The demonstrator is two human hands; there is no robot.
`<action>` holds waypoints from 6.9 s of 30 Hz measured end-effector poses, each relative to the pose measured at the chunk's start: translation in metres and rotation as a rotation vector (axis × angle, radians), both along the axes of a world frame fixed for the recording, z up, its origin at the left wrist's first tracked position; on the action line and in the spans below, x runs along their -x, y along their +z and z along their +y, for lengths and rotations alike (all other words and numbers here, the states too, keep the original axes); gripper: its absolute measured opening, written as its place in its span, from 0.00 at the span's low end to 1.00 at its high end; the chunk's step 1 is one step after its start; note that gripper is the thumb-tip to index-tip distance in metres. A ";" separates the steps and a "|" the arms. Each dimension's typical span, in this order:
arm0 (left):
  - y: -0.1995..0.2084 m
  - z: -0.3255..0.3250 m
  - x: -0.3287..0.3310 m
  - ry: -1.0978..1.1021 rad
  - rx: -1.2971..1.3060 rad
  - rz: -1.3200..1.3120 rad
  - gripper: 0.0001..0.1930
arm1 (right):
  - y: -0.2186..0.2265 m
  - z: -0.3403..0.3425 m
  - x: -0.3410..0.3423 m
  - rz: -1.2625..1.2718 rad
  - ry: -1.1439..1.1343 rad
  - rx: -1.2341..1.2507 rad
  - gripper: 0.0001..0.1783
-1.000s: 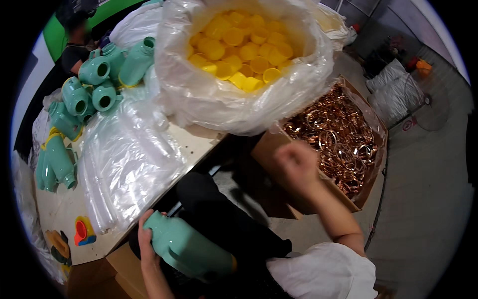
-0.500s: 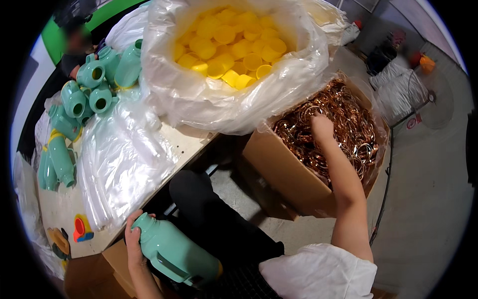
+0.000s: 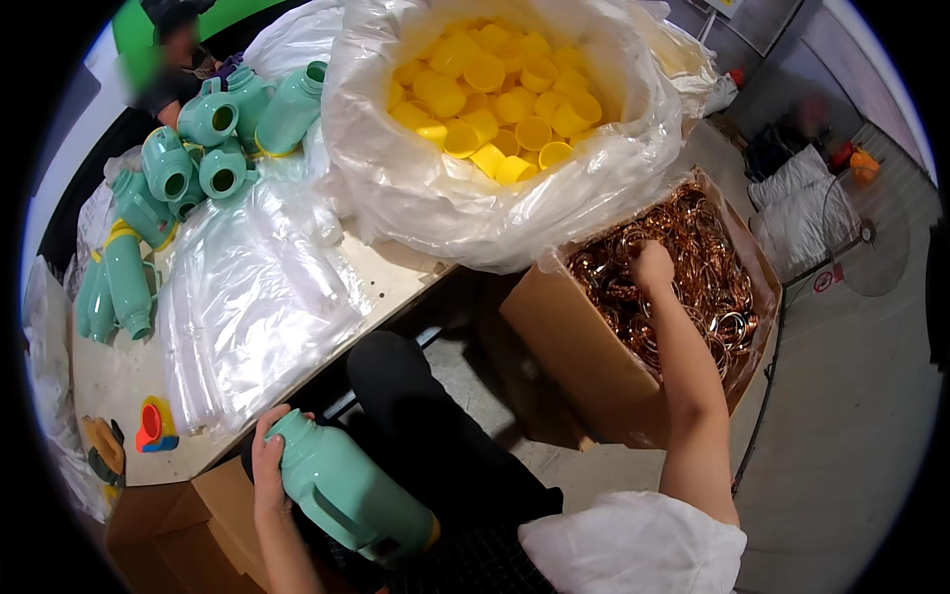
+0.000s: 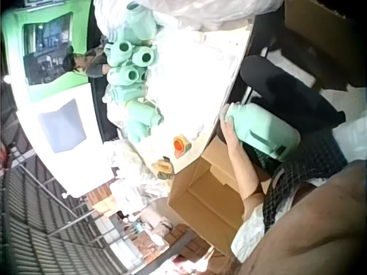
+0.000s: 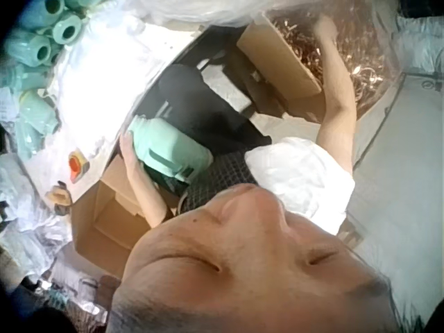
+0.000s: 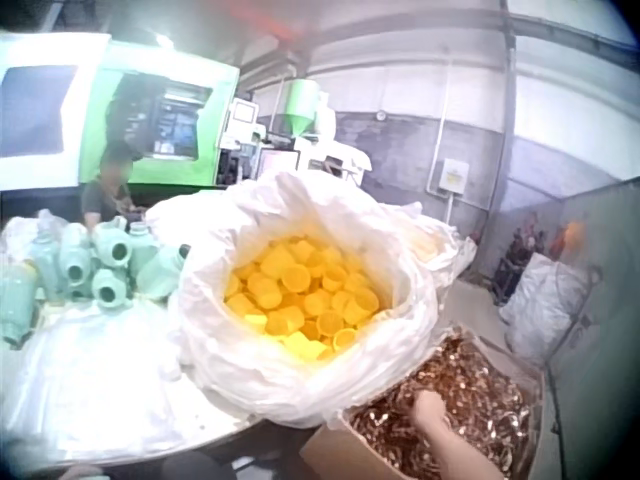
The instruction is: The person assembles teal plastic pitchers by inserting copper wire rings into the necks and screwing on yellow lids. The person then places the completed pitchers into a cardboard box. The process is repeated for multiple units.
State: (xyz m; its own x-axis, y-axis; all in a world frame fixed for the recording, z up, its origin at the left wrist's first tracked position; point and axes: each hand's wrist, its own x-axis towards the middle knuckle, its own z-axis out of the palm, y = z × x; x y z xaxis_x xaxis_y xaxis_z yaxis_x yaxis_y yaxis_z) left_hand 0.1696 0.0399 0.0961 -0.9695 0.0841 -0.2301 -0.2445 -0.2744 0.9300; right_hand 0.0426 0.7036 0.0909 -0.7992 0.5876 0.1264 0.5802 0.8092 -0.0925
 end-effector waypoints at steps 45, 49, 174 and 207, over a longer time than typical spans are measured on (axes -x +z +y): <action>0.031 0.013 -0.076 0.310 0.080 0.003 0.25 | 0.025 -0.481 -0.131 -0.201 0.559 2.165 0.24; 0.034 0.017 -0.083 0.332 0.061 -0.012 0.26 | 0.026 -0.480 -0.127 -0.218 0.559 2.165 0.19; 0.032 0.026 0.090 0.251 0.171 0.294 0.21 | -0.004 -0.482 0.018 0.136 0.934 1.501 0.21; -0.041 0.033 -0.189 0.750 0.850 -0.073 0.26 | -0.048 -0.473 -0.183 -0.650 1.005 1.505 0.46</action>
State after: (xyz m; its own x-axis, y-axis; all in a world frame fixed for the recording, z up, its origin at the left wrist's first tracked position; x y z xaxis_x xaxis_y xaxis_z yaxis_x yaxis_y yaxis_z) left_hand 0.3583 0.0731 0.0549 -0.6912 -0.7226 0.0070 -0.3455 0.3390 0.8750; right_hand 0.2253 0.2302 0.0430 -0.5718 -0.7261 -0.3819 0.2488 0.2901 -0.9241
